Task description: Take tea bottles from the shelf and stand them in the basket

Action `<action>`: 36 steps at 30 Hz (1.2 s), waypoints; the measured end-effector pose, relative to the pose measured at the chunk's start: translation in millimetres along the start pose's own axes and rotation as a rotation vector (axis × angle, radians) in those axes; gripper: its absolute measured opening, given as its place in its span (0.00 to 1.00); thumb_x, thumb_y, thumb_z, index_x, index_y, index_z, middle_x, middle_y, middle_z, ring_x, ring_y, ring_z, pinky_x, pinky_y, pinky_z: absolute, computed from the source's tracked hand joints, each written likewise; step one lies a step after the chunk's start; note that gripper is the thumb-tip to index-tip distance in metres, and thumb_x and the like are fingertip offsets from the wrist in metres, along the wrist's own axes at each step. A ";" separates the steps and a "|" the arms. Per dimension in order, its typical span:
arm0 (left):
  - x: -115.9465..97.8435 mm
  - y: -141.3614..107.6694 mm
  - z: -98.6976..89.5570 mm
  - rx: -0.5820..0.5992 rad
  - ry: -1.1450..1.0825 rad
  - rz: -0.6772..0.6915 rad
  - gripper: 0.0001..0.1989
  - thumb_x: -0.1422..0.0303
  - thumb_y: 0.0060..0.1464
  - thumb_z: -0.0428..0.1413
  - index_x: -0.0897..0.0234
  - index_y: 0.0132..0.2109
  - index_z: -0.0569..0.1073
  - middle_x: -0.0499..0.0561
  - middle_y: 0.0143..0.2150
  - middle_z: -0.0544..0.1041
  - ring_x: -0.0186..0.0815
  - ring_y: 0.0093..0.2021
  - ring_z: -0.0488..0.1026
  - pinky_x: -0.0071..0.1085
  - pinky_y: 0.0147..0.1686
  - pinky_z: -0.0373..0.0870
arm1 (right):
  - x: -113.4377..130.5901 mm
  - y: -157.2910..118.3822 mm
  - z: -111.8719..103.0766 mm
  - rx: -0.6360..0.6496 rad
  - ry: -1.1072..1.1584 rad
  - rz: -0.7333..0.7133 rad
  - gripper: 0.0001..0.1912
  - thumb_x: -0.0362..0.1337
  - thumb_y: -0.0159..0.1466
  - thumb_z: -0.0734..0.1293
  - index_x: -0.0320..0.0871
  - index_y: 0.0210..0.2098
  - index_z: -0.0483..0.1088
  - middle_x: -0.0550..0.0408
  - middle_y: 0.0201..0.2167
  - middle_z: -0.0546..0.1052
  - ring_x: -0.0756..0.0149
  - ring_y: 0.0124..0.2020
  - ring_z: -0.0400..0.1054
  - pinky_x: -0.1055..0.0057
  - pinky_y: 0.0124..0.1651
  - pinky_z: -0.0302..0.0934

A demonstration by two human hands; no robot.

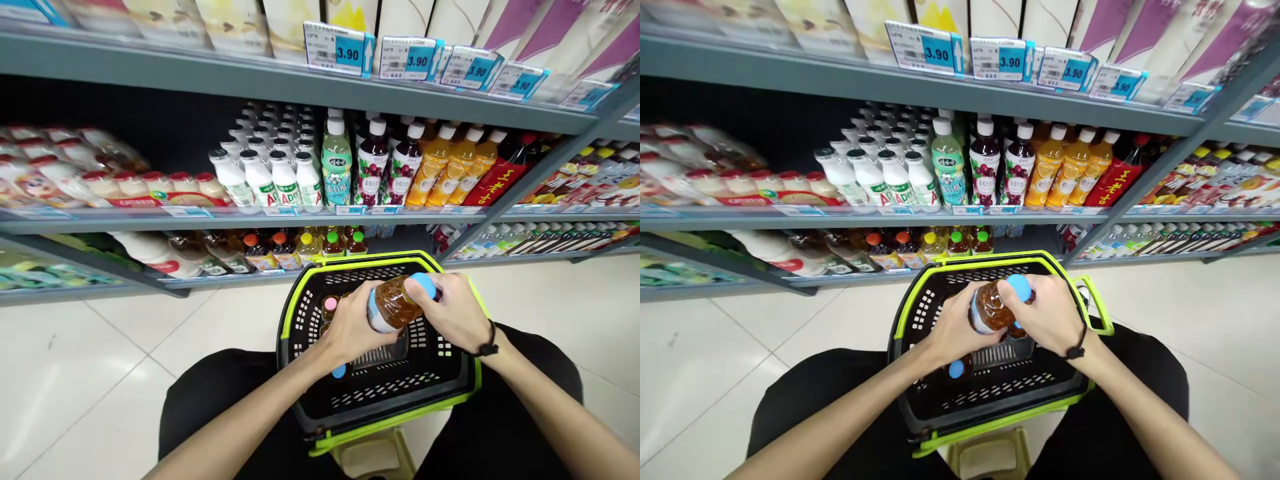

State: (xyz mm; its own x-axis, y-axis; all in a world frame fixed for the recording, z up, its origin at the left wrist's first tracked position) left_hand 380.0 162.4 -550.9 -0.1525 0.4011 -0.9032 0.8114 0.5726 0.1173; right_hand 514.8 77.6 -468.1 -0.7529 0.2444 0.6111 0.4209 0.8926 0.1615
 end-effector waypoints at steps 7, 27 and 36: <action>51.5 -1.0 4.8 -0.059 -0.717 -0.475 0.31 0.52 0.48 0.70 0.68 0.51 0.72 0.56 0.44 0.82 0.41 0.39 0.79 0.34 0.39 0.76 | -83.8 -23.7 68.1 0.250 0.632 0.114 0.28 0.63 0.69 0.64 0.44 0.50 0.68 0.50 0.41 0.77 0.60 0.43 0.70 0.64 0.51 0.62; 27.9 18.0 9.8 -0.032 -0.760 -0.315 0.38 0.59 0.43 0.75 0.66 0.56 0.68 0.59 0.51 0.80 0.40 0.45 0.78 0.31 0.45 0.74 | -84.8 -88.1 153.6 0.483 1.475 0.533 0.39 0.61 0.56 0.78 0.43 0.57 0.74 0.41 0.52 0.80 0.46 0.59 0.72 0.46 0.67 0.61; 26.9 12.0 19.0 0.012 -0.740 -0.288 0.37 0.60 0.47 0.73 0.64 0.58 0.66 0.57 0.51 0.78 0.42 0.48 0.77 0.35 0.49 0.74 | -99.4 -98.2 159.4 0.433 1.468 0.554 0.37 0.61 0.54 0.79 0.44 0.54 0.74 0.42 0.53 0.79 0.45 0.58 0.73 0.45 0.65 0.62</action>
Point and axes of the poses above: each hand's wrist, its own y-axis towards the middle knuckle, its own z-axis out of the palm, x = y × z, the point moved 7 cm from there along y, towards the middle knuckle
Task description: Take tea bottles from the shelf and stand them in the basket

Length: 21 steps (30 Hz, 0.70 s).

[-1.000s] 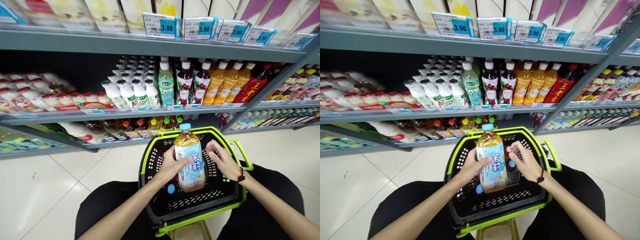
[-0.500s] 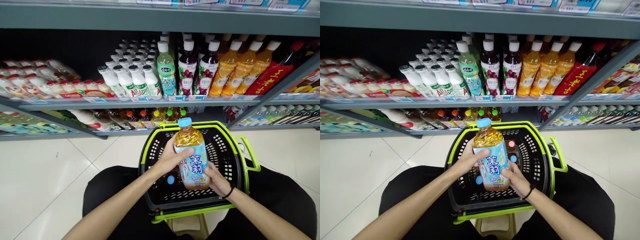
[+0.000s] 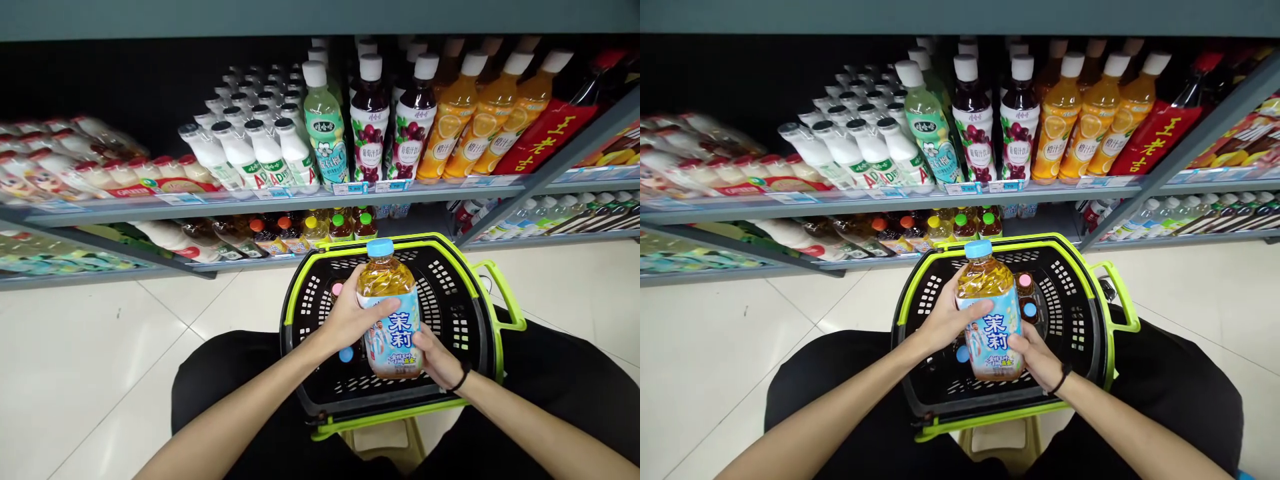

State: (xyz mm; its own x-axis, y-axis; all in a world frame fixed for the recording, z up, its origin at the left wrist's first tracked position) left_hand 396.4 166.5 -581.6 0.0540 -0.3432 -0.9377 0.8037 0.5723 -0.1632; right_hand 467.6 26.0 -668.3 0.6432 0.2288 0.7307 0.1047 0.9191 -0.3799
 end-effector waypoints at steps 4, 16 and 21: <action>-11.2 -9.8 9.6 0.103 0.063 0.082 0.32 0.58 0.57 0.67 0.62 0.62 0.62 0.58 0.55 0.77 0.43 0.51 0.77 0.36 0.52 0.73 | -4.4 -4.6 1.7 0.039 0.013 -0.021 0.43 0.64 0.51 0.79 0.46 0.57 0.72 0.42 0.54 0.78 0.44 0.60 0.71 0.44 0.65 0.62; -21.0 -20.9 13.0 0.139 0.171 0.164 0.31 0.58 0.59 0.65 0.63 0.62 0.62 0.58 0.55 0.76 0.43 0.52 0.76 0.36 0.53 0.73 | -0.5 -8.0 8.4 0.110 -0.053 -0.027 0.45 0.64 0.50 0.79 0.44 0.58 0.72 0.41 0.53 0.78 0.43 0.62 0.68 0.44 0.64 0.63; -17.4 -19.9 10.5 0.146 0.170 0.177 0.30 0.59 0.61 0.65 0.62 0.63 0.62 0.56 0.54 0.76 0.41 0.50 0.76 0.36 0.52 0.73 | -1.0 -7.3 6.8 0.102 -0.068 -0.033 0.45 0.65 0.50 0.79 0.44 0.57 0.73 0.42 0.53 0.78 0.44 0.63 0.67 0.43 0.68 0.57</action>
Point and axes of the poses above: each hand's wrist, its own y-axis towards the middle knuckle, its own z-axis out of the palm, x = y × z, the point moved 7 cm from there along y, towards the middle knuckle
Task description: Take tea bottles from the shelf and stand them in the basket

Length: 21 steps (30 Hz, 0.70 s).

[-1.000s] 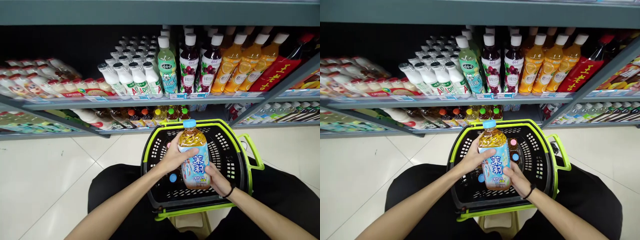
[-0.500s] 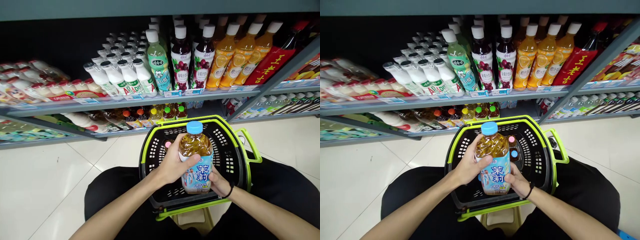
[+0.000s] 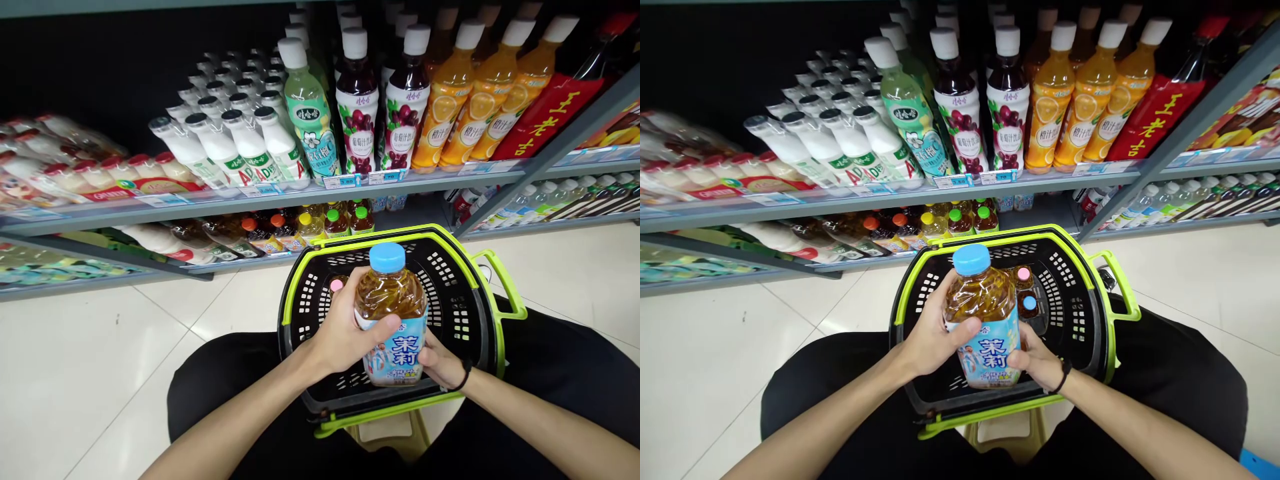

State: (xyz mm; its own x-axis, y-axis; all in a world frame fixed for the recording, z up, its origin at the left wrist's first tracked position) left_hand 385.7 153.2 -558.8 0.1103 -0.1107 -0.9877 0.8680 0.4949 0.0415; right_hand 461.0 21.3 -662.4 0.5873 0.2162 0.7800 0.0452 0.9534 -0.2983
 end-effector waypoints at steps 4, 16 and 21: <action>3.3 0.5 -1.4 0.003 -0.022 0.034 0.28 0.60 0.61 0.65 0.60 0.63 0.63 0.54 0.52 0.76 0.39 0.48 0.75 0.34 0.50 0.73 | -0.6 0.4 0.6 0.020 0.010 0.001 0.46 0.65 0.51 0.78 0.44 0.59 0.71 0.42 0.54 0.78 0.45 0.64 0.67 0.43 0.68 0.57; 33.1 4.6 -16.2 -0.343 -0.045 -0.430 0.26 0.49 0.55 0.65 0.66 0.50 0.72 0.50 0.38 0.75 0.33 0.34 0.70 0.27 0.33 0.67 | -0.5 10.4 4.8 -0.139 0.255 0.148 0.44 0.69 0.57 0.70 0.41 0.59 0.72 0.40 0.51 0.80 0.43 0.58 0.73 0.44 0.62 0.65; 56.8 6.6 -19.3 -0.316 -0.161 -0.595 0.26 0.48 0.50 0.66 0.68 0.41 0.74 0.47 0.29 0.69 0.28 0.25 0.59 0.26 0.23 0.51 | 6.3 15.1 12.7 -0.191 0.334 0.160 0.40 0.66 0.62 0.68 0.42 0.60 0.71 0.43 0.49 0.81 0.45 0.53 0.76 0.46 0.56 0.70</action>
State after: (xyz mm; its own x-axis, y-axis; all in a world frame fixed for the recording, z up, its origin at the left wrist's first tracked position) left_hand 388.3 166.8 -617.5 -0.2486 -0.5556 -0.7934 0.6237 0.5349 -0.5700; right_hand 455.2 39.7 -654.9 0.8275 0.2484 0.5035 0.0626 0.8504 -0.5225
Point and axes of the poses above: each hand's wrist, its own y-axis towards the middle knuckle, its own z-axis out of the palm, x = y × z, the point moved 7 cm from there along y, towards the middle knuckle
